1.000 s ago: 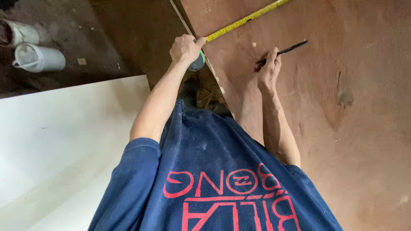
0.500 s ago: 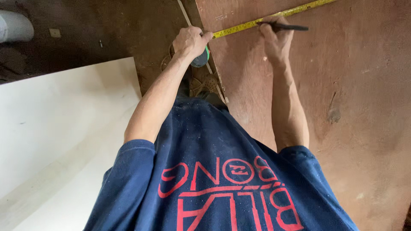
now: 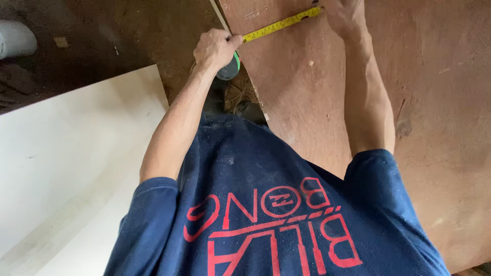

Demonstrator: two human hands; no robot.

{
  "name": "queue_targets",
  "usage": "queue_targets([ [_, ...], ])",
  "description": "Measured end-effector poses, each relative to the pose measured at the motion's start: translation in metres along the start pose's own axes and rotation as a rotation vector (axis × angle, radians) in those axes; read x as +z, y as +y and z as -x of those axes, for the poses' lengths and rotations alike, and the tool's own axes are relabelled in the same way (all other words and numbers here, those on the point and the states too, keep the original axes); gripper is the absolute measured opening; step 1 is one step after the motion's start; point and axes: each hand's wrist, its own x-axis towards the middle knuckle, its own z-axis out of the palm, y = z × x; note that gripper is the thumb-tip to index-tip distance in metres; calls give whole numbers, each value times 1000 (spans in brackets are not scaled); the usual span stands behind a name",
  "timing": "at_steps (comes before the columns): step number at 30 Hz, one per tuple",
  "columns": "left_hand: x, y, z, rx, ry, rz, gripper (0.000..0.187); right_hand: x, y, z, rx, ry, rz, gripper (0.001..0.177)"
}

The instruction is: The person uses a circular saw to cut a large plywood sheet, then repositions the sheet and measures it with a tape measure. They mark cut lines with a pencil and use a straight edge to draw a straight line across the plywood.

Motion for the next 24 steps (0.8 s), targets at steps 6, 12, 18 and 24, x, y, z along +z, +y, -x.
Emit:
queue_targets([
  [6,-6,7,4,-1,2,-64,42,14,21,0,22,-46,-52,25],
  [12,-11,11,6,-25,19,-72,40,19,29,-5,-317,-74,831,23],
  [18,-11,12,6,-28,19,-90,43,16,18,-1,49,-40,-132,25],
  [24,-10,12,5,-36,19,-101,42,12,-6,-3,26,-54,43,18],
])
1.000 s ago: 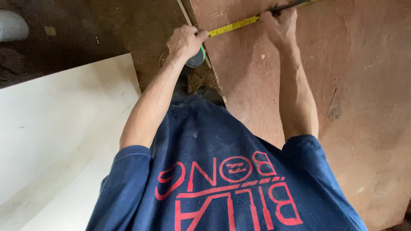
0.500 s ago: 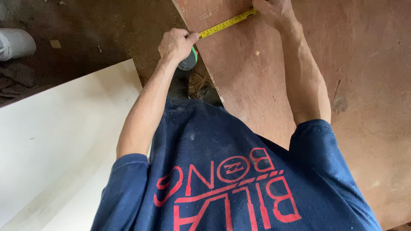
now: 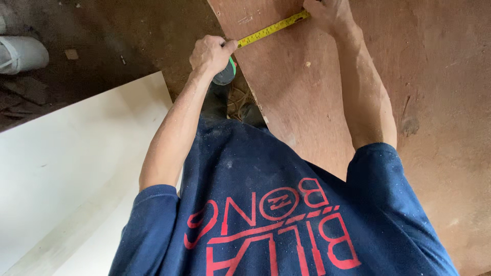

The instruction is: The person uses a circular saw to cut a large plywood sheet, then repositions the sheet and measures it with a tape measure. They mark cut lines with a pencil and use a straight edge to draw a straight line across the plywood.

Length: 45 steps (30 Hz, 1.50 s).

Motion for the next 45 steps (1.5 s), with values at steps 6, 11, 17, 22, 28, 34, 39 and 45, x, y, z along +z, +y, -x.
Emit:
queue_targets([
  [6,1,1,0,-14,-51,-13,42,-1,-10,1,49,12,65,26],
  [11,1,1,-1,-17,-25,-10,40,1,-5,3,30,47,-144,18],
  [17,-1,2,0,-5,-1,-10,40,4,9,1,-91,69,-8,17],
  [22,1,2,3,-6,1,-25,42,8,20,5,-205,137,-82,4],
  [28,2,0,0,19,30,-54,45,10,16,2,-86,115,-111,15],
  [34,0,3,-1,23,24,18,41,5,-2,6,-101,147,-72,17],
  [39,2,6,18,78,-105,-114,51,2,-20,17,-4,185,-137,15],
  [45,43,16,44,198,-509,222,43,4,-42,21,1,260,-217,14],
])
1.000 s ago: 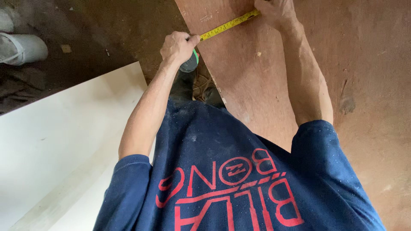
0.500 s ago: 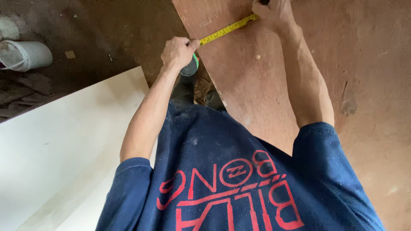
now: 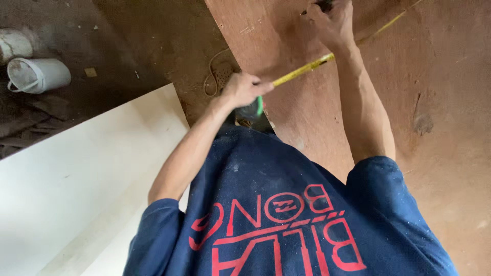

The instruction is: The person uses a circular saw to cut a large plywood sheet, then repositions the sheet and measures it with a tape measure. They mark cut lines with a pencil and use a straight edge to draw a straight line across the plywood.

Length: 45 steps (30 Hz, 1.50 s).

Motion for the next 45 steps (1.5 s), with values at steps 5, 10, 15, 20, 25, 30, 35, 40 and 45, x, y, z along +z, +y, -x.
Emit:
queue_targets([
  [5,45,8,-17,255,188,-178,59,4,-6,3,-63,83,-134,8],
  [10,63,12,-15,251,87,-136,58,1,4,5,-30,-57,133,10],
  [15,71,15,-11,295,69,-165,56,8,16,3,-181,44,-239,8],
  [20,91,0,-16,443,192,-83,54,-4,15,14,150,74,-427,8],
  [25,105,6,-43,227,104,132,72,-43,-12,92,155,513,-513,22],
  [30,136,67,-89,203,259,152,93,-57,-12,189,297,776,-731,31],
  [35,165,106,-108,395,253,123,125,-25,-14,259,531,987,-827,33],
  [40,166,81,-82,519,480,-82,84,7,-39,297,562,955,-790,22],
  [45,108,23,-23,384,517,213,70,42,-94,301,591,614,-658,31],
])
